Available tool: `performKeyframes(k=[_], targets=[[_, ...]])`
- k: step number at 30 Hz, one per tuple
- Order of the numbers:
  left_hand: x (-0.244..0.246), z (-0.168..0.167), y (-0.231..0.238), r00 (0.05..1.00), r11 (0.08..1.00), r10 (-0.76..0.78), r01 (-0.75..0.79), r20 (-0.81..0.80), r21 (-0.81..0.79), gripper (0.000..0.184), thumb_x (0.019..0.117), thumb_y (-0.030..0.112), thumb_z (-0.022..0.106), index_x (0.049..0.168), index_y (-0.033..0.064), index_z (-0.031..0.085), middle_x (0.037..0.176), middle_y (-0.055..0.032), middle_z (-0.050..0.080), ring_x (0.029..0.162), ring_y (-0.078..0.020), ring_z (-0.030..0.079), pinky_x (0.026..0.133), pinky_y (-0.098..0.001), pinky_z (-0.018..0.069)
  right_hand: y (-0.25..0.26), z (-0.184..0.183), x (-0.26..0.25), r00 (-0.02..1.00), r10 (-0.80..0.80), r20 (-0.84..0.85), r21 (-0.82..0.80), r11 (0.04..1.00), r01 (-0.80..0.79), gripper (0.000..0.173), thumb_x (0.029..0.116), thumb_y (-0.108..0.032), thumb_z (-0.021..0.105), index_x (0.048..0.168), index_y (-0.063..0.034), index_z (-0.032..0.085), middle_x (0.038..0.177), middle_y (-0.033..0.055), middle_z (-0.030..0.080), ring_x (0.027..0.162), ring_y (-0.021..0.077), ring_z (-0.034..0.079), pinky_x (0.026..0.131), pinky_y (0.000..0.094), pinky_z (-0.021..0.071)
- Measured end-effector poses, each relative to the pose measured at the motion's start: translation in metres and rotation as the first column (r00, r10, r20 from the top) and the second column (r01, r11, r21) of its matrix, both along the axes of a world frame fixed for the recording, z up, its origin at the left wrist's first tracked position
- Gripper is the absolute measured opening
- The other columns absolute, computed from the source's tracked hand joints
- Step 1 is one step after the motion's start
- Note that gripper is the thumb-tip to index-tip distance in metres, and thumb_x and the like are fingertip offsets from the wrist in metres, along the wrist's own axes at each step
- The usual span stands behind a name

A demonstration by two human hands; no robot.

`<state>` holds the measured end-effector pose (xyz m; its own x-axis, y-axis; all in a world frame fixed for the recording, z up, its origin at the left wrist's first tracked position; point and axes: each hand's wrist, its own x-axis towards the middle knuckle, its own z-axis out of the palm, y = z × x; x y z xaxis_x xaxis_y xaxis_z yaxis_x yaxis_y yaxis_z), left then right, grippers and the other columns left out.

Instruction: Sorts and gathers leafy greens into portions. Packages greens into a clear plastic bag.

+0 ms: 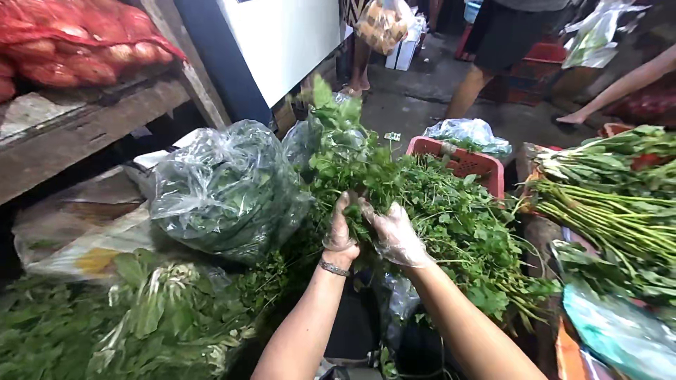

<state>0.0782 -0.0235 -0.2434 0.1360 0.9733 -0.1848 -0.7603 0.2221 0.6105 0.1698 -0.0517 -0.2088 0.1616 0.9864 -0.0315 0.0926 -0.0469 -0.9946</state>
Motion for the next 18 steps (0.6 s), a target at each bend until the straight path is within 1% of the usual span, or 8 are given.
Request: performKeyframes(k=[3,5,7,8,11,13,15,18], targets=[[-0.005,0.010,0.007,0.990,0.991,0.131,-0.131,-0.059,-0.003,0.027,0.1081,0.020,0.036,0.103,0.0137,0.062,0.086,-0.0001,0.067,0.076,-0.0105,0.066,0.068,-0.0301,0.0580,-0.003,-0.004,0.019,0.993,0.018,0.115,-0.027,1.000,-0.015,0.030,0.0961,-0.014,0.070,0.123,-0.0015,0.063,0.101,0.0055,0.070,0.089,0.0061,0.066,0.082,0.0269,0.0562],[-0.018,0.013,0.018,0.963,0.964,0.263,-0.260,-0.051,0.057,0.028,0.1107,0.025,0.035,0.125,0.0106,0.056,0.110,-0.0056,0.063,0.100,-0.0163,0.062,0.087,-0.0385,0.0547,-0.015,-0.008,0.038,0.984,-0.076,0.160,0.068,0.996,0.065,0.043,0.0963,-0.017,0.068,0.134,0.0011,0.057,0.111,0.0111,0.067,0.090,0.0119,0.064,0.082,0.0323,0.0554],[-0.029,0.021,0.031,0.929,0.923,0.367,-0.359,-0.037,0.135,0.031,0.1115,0.031,0.034,0.128,0.0131,0.054,0.114,-0.0040,0.063,0.105,-0.0143,0.063,0.090,-0.0370,0.0554,-0.035,-0.011,0.044,0.985,-0.082,0.152,0.157,0.986,0.057,0.026,0.0978,-0.020,0.061,0.113,-0.0001,0.062,0.090,0.0026,0.067,0.069,0.0049,0.061,0.063,0.0249,0.0534],[-0.031,0.024,0.034,0.918,0.904,0.397,-0.389,-0.014,0.177,0.032,0.1115,0.031,0.032,0.127,0.0143,0.054,0.113,-0.0027,0.063,0.105,-0.0129,0.063,0.091,-0.0358,0.0555,-0.048,-0.011,0.039,0.986,0.074,0.152,0.099,0.991,-0.090,0.024,0.0990,-0.022,0.058,0.107,-0.0008,0.066,0.088,0.0010,0.070,0.070,0.0045,0.064,0.064,0.0249,0.0560],[-0.020,0.030,0.031,0.906,0.882,0.420,-0.420,0.051,0.215,0.031,0.1115,0.031,0.034,0.128,0.0149,0.054,0.114,-0.0021,0.063,0.107,-0.0126,0.062,0.092,-0.0356,0.0545,-0.063,-0.020,0.001,0.870,0.493,-0.031,-0.224,0.844,-0.486,0.048,0.1084,-0.032,0.044,0.142,0.0012,0.054,0.129,0.0148,0.066,0.112,0.0189,0.067,0.094,0.0386,0.0569],[-0.006,0.023,0.021,0.907,0.879,0.419,-0.413,0.027,0.237,0.028,0.1105,0.029,0.037,0.125,0.0146,0.056,0.110,-0.0003,0.065,0.104,-0.0103,0.063,0.091,-0.0336,0.0558,-0.052,-0.034,-0.019,0.913,0.354,-0.204,-0.181,0.902,-0.391,0.056,0.1099,-0.036,0.030,0.152,-0.0004,0.039,0.139,0.0157,0.058,0.122,0.0187,0.060,0.100,0.0386,0.0527],[0.004,0.014,0.007,0.901,0.904,0.410,-0.382,-0.143,0.191,0.030,0.1103,0.026,0.037,0.126,0.0090,0.056,0.108,-0.0036,0.063,0.102,-0.0120,0.062,0.090,-0.0352,0.0544,-0.034,-0.028,-0.023,0.912,0.028,-0.410,-0.137,0.986,-0.092,0.055,0.1124,-0.038,0.021,0.145,-0.0008,0.044,0.125,0.0126,0.063,0.110,0.0156,0.064,0.091,0.0353,0.0563],[0.006,0.007,-0.013,0.914,0.968,0.250,-0.232,-0.319,0.093,0.031,0.1106,0.020,0.036,0.126,0.0012,0.056,0.112,-0.0108,0.061,0.104,-0.0162,0.059,0.093,-0.0367,0.0513,-0.005,-0.012,0.000,0.799,-0.345,-0.493,-0.212,0.938,0.274,0.045,0.1124,-0.038,0.032,0.138,-0.0074,0.053,0.113,0.0084,0.061,0.100,0.0141,0.060,0.085,0.0339,0.0517]])
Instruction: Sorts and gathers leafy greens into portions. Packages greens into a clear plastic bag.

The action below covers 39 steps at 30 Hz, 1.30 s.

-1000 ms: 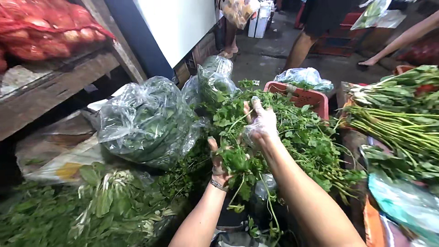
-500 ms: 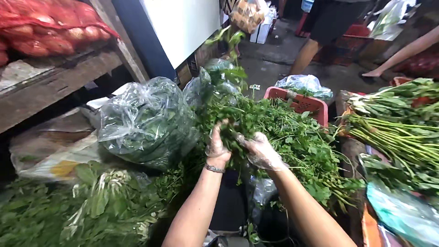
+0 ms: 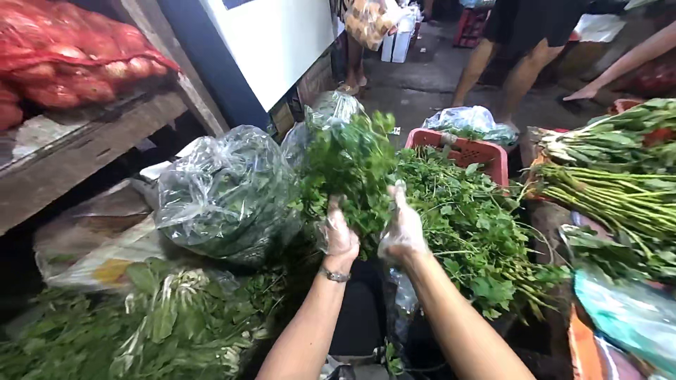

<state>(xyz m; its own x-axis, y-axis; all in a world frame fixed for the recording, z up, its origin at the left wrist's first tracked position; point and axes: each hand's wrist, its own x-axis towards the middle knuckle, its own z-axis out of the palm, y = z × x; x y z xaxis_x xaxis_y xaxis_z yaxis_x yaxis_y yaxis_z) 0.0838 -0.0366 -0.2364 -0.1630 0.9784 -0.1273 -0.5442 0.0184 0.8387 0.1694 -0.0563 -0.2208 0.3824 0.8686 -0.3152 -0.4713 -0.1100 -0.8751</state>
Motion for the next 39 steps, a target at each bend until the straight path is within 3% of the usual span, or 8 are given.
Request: performKeyframes(k=[7,12,21,25,28,30,35,39], targets=[[-0.025,-0.023,-0.003,0.947,0.947,-0.317,0.319,0.049,-0.025,0.035,0.1085,0.017,0.028,0.107,0.0089,0.061,0.089,-0.0022,0.070,0.083,-0.0103,0.069,0.073,-0.0307,0.0601,-0.008,0.012,0.036,0.966,0.136,0.220,-0.227,0.970,-0.085,0.029,0.1111,-0.009,0.037,0.128,0.0082,0.052,0.101,0.0125,0.059,0.084,0.0093,0.057,0.076,0.0237,0.0507],[-0.025,-0.013,-0.004,0.960,0.975,-0.212,0.194,-0.185,-0.113,0.017,0.1056,0.005,0.043,0.109,0.0028,0.059,0.090,-0.0027,0.064,0.081,-0.0061,0.063,0.074,-0.0238,0.0558,-0.003,0.051,0.048,0.366,0.737,0.568,-0.699,0.667,-0.259,0.039,0.1102,-0.005,0.037,0.142,0.0155,0.044,0.150,0.0312,0.045,0.142,0.0329,0.043,0.118,0.0395,0.0297],[-0.016,-0.018,-0.010,0.703,0.978,-0.203,0.173,-0.681,-0.113,0.031,0.1049,0.005,0.048,0.124,-0.0175,0.057,0.119,-0.0282,0.064,0.110,-0.0226,0.061,0.101,-0.0315,0.0452,0.015,0.054,0.056,-0.048,0.830,0.556,-0.786,0.505,-0.356,0.034,0.1022,-0.004,0.057,0.132,0.0122,0.056,0.131,0.0314,0.058,0.125,0.0402,0.056,0.109,0.0515,0.0389],[-0.015,-0.018,0.000,0.931,0.986,-0.126,0.079,-0.343,-0.149,0.014,0.1046,0.007,0.051,0.110,-0.0026,0.059,0.096,-0.0087,0.063,0.087,-0.0095,0.060,0.080,-0.0252,0.0529,0.027,-0.003,0.112,0.383,0.714,0.586,-0.182,0.576,-0.797,0.019,0.0925,-0.008,0.057,0.110,-0.0080,0.066,0.087,-0.0072,0.071,0.075,-0.0013,0.067,0.068,0.0181,0.0571],[-0.016,-0.011,0.009,0.782,0.978,-0.098,-0.039,-0.615,-0.205,0.025,0.1032,0.015,0.059,0.105,-0.0096,0.063,0.095,-0.0176,0.061,0.090,-0.0203,0.056,0.086,-0.0372,0.0473,0.015,0.015,0.120,0.615,0.452,0.646,-0.120,0.856,-0.503,0.035,0.1091,-0.024,0.045,0.134,-0.0029,0.058,0.108,0.0075,0.067,0.081,0.0102,0.060,0.072,0.0315,0.0511],[-0.013,-0.012,0.012,0.680,0.974,-0.122,-0.060,-0.723,-0.220,0.034,0.1031,0.023,0.061,0.103,-0.0108,0.066,0.097,-0.0228,0.065,0.094,-0.0267,0.059,0.091,-0.0446,0.0464,0.003,0.030,0.107,0.564,0.217,0.797,-0.058,0.956,-0.286,0.035,0.1093,-0.033,0.045,0.132,-0.0085,0.055,0.104,0.0037,0.063,0.071,0.0072,0.057,0.062,0.0271,0.0497],[0.002,-0.019,0.005,0.824,0.977,-0.110,-0.012,-0.555,-0.212,0.023,0.0980,0.016,0.067,0.101,-0.0068,0.063,0.090,-0.0145,0.062,0.086,-0.0188,0.057,0.082,-0.0372,0.0493,0.003,0.015,0.073,0.108,0.063,0.992,-0.027,0.951,-0.307,0.072,0.1043,-0.036,0.057,0.160,-0.0003,0.027,0.158,0.0248,0.040,0.134,0.0459,0.051,0.104,0.0643,0.0424],[-0.003,-0.020,0.004,0.968,0.965,-0.149,0.098,-0.203,-0.243,0.020,0.1020,0.012,0.059,0.117,-0.0001,0.059,0.106,-0.0128,0.062,0.097,-0.0183,0.060,0.085,-0.0366,0.0536,0.008,-0.013,0.066,0.585,0.331,0.740,-0.086,0.910,-0.405,0.045,0.1102,-0.031,0.044,0.148,-0.0064,0.049,0.129,0.0168,0.065,0.112,0.0244,0.064,0.097,0.0451,0.0501]])
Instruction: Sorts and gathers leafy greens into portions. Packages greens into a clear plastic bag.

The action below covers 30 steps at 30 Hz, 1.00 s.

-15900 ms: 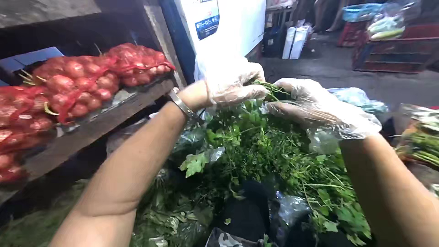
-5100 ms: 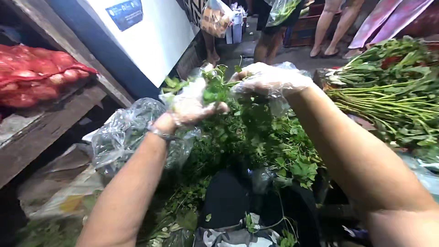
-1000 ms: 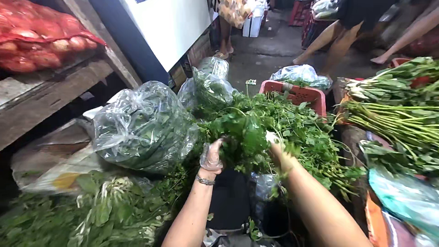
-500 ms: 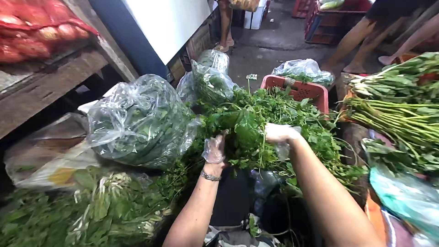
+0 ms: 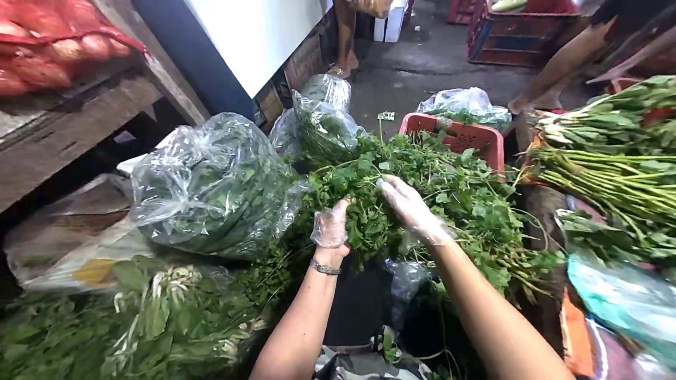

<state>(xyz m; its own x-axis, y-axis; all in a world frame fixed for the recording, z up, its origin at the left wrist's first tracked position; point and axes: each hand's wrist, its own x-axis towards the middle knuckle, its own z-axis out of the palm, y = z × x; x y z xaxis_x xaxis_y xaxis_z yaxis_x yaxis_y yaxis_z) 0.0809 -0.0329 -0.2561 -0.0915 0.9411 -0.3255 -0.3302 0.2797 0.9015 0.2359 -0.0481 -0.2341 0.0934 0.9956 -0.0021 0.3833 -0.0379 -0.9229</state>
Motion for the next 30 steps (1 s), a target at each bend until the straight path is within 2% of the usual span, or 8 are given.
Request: performKeyframes(k=[4,8,12,16,21,25,28,30], targets=[[0.004,-0.003,-0.006,0.999,0.998,0.054,-0.054,-0.002,-0.007,0.012,0.1012,0.013,0.060,0.108,0.0026,0.061,0.096,-0.0089,0.063,0.090,-0.0148,0.062,0.079,-0.0326,0.0546,-0.013,-0.015,-0.010,0.768,-0.077,-0.636,-0.046,0.997,0.062,0.039,0.1063,-0.040,0.043,0.130,-0.0175,0.063,0.117,-0.0034,0.070,0.103,0.0062,0.067,0.085,0.0285,0.0579],[0.002,-0.016,-0.016,0.988,0.990,0.118,-0.109,-0.103,0.089,0.027,0.1030,0.014,0.056,0.120,-0.0063,0.060,0.107,-0.0159,0.065,0.096,-0.0180,0.063,0.086,-0.0371,0.0555,-0.012,-0.019,-0.039,0.913,-0.004,-0.408,-0.060,0.998,-0.022,0.062,0.1014,-0.029,0.061,0.154,-0.0070,0.039,0.140,0.0147,0.059,0.123,0.0185,0.061,0.105,0.0390,0.0511],[-0.034,-0.031,-0.031,0.998,0.985,0.010,0.001,-0.063,0.170,0.024,0.1077,0.015,0.037,0.113,0.0048,0.059,0.089,0.0019,0.068,0.081,-0.0034,0.067,0.073,-0.0250,0.0602,-0.010,-0.014,-0.071,0.968,0.107,-0.226,-0.094,0.987,-0.131,0.064,0.0985,-0.029,0.067,0.149,0.0032,0.044,0.138,0.0263,0.058,0.130,0.0317,0.057,0.112,0.0479,0.0439],[-0.075,-0.052,-0.028,0.992,0.965,0.004,0.029,-0.127,0.260,0.025,0.1066,0.015,0.036,0.110,0.0072,0.059,0.084,0.0090,0.068,0.078,0.0017,0.067,0.074,-0.0202,0.0589,-0.013,-0.015,-0.090,0.899,0.307,-0.312,-0.103,0.930,-0.353,0.097,0.0845,-0.020,0.083,0.156,0.0090,0.025,0.152,0.0316,0.043,0.143,0.0353,0.043,0.120,0.0452,0.0338],[-0.063,-0.027,-0.028,0.997,0.997,-0.072,0.070,0.040,0.035,0.022,0.1071,0.020,0.040,0.112,0.0103,0.059,0.088,0.0005,0.070,0.079,-0.0088,0.070,0.070,-0.0314,0.0625,-0.002,-0.014,-0.077,0.926,0.243,-0.288,-0.217,0.926,-0.310,0.088,0.0840,-0.004,0.079,0.157,0.0025,0.031,0.149,0.0264,0.048,0.137,0.0291,0.050,0.115,0.0421,0.0399],[-0.043,-0.013,-0.025,0.989,0.992,-0.124,0.123,0.078,0.016,0.023,0.1081,0.020,0.043,0.114,0.0055,0.059,0.090,-0.0039,0.070,0.081,-0.0119,0.070,0.071,-0.0335,0.0620,-0.009,-0.011,-0.052,0.829,0.114,-0.547,-0.297,0.900,-0.320,0.078,0.0903,-0.002,0.071,0.156,-0.0094,0.031,0.129,0.0112,0.060,0.106,0.0103,0.063,0.092,0.0289,0.0540],[-0.026,-0.019,-0.030,0.955,0.976,-0.064,0.120,-0.290,0.181,0.023,0.1044,0.013,0.053,0.110,-0.0054,0.064,0.092,-0.0094,0.071,0.086,-0.0101,0.068,0.082,-0.0274,0.0575,-0.018,-0.009,-0.036,0.827,0.227,-0.514,-0.212,0.901,-0.378,0.089,0.0828,-0.003,0.077,0.157,-0.0063,0.027,0.130,0.0084,0.061,0.110,0.0045,0.063,0.095,0.0228,0.0536],[-0.022,-0.019,-0.037,0.755,0.939,-0.037,0.250,-0.654,0.236,0.036,0.1019,0.018,0.059,0.116,-0.0137,0.068,0.103,-0.0273,0.071,0.100,-0.0285,0.069,0.098,-0.0462,0.0493,-0.024,-0.007,-0.034,0.869,0.315,-0.383,-0.133,0.912,-0.389,0.094,0.0784,-0.003,0.082,0.156,-0.0028,0.029,0.138,0.0118,0.057,0.119,0.0052,0.059,0.101,0.0229,0.0503]])
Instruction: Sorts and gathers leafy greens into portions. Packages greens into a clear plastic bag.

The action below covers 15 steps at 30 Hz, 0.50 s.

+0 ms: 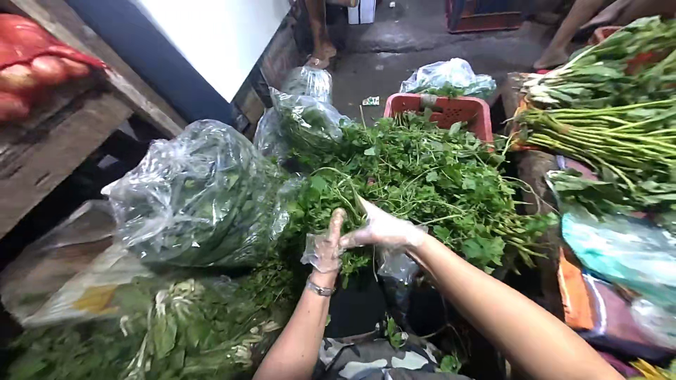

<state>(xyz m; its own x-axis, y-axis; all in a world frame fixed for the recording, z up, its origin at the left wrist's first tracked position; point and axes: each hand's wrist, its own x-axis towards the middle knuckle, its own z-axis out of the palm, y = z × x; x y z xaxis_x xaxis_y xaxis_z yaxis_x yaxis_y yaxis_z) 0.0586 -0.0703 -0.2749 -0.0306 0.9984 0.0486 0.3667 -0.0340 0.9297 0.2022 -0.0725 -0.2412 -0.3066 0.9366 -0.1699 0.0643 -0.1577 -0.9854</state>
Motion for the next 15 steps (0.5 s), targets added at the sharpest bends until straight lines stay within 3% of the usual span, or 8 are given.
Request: performKeyframes(k=[2,4,6,7,9,10,13,15], targets=[[0.001,0.002,-0.004,0.998,0.998,-0.059,0.058,0.020,0.034,0.033,0.0998,0.021,0.062,0.110,-0.0095,0.070,0.098,-0.0172,0.073,0.096,-0.0164,0.069,0.095,-0.0370,0.0517,-0.008,0.002,0.002,0.998,-0.043,0.053,0.020,0.999,0.042,0.090,0.0778,-0.001,0.082,0.154,-0.0015,0.034,0.137,0.0127,0.057,0.119,0.0061,0.059,0.102,0.0234,0.0497],[0.000,0.006,-0.005,0.924,0.985,-0.147,0.169,0.353,-0.031,0.018,0.0925,0.016,0.065,0.099,-0.0006,0.066,0.083,0.0029,0.070,0.081,0.0011,0.067,0.083,-0.0200,0.0559,-0.014,0.002,0.010,0.992,-0.119,0.043,-0.040,0.992,0.120,0.084,0.0781,0.001,0.081,0.151,-0.0026,0.038,0.129,0.0096,0.062,0.112,0.0047,0.062,0.097,0.0227,0.0529],[-0.008,0.003,-0.001,0.786,0.937,-0.231,0.339,0.573,-0.088,0.025,0.0819,0.020,0.069,0.102,0.0084,0.060,0.080,0.0105,0.069,0.076,0.0031,0.065,0.075,-0.0186,0.0569,-0.021,0.003,0.022,0.984,-0.180,0.003,-0.101,0.979,0.179,0.080,0.0799,0.002,0.078,0.149,-0.0045,0.040,0.123,0.0063,0.064,0.106,0.0031,0.064,0.092,0.0221,0.0549],[-0.013,0.001,0.001,0.748,0.918,-0.260,0.387,0.611,-0.083,0.043,0.0779,0.025,0.073,0.114,0.0082,0.056,0.088,0.0105,0.069,0.079,0.0025,0.066,0.074,-0.0193,0.0567,-0.023,0.003,0.029,0.975,-0.220,-0.032,-0.115,0.970,0.215,0.078,0.0799,0.002,0.078,0.148,-0.0043,0.041,0.121,0.0058,0.065,0.104,0.0033,0.065,0.091,0.0223,0.0561],[-0.023,0.000,0.006,0.657,0.848,-0.362,0.527,0.661,-0.059,0.095,0.0838,0.045,0.073,0.154,0.0035,0.024,0.133,-0.0015,0.061,0.115,-0.0111,0.064,0.095,-0.0329,0.0559,-0.032,0.008,0.050,0.939,-0.329,-0.097,-0.119,0.941,0.317,0.073,0.0815,0.003,0.077,0.146,-0.0031,0.043,0.116,0.0059,0.067,0.100,0.0042,0.067,0.088,0.0228,0.0577],[-0.024,-0.001,0.010,0.620,0.820,-0.387,0.570,0.682,-0.053,0.101,0.0869,0.053,0.070,0.159,0.0073,0.017,0.144,-0.0050,0.056,0.126,-0.0188,0.060,0.100,-0.0407,0.0540,-0.043,0.013,0.066,0.905,-0.404,-0.134,-0.108,0.913,0.392,0.068,0.0824,0.004,0.076,0.143,-0.0027,0.045,0.113,0.0054,0.068,0.097,0.0045,0.067,0.086,0.0229,0.0581],[-0.014,0.000,0.026,0.651,0.820,-0.437,0.571,0.621,-0.021,0.075,0.0963,0.054,0.058,0.154,0.0134,0.033,0.140,0.0016,0.062,0.124,-0.0201,0.064,0.098,-0.0415,0.0566,-0.098,0.021,0.116,0.720,-0.628,-0.295,-0.019,0.758,0.652,0.055,0.0814,0.006,0.071,0.132,-0.0061,0.052,0.100,0.0001,0.071,0.087,0.0045,0.069,0.079,0.0238,0.0597],[0.016,0.013,0.033,0.692,0.788,-0.552,0.615,0.466,0.020,0.068,0.0981,0.049,0.056,0.151,0.0117,0.035,0.139,0.0050,0.060,0.121,-0.0146,0.063,0.097,-0.0359,0.0568,-0.151,0.018,0.144,0.542,-0.764,-0.351,0.078,0.553,0.830,0.052,0.0779,0.003,0.071,0.126,-0.0119,0.058,0.097,-0.0032,0.073,0.085,0.0048,0.070,0.075,0.0256,0.0616]])
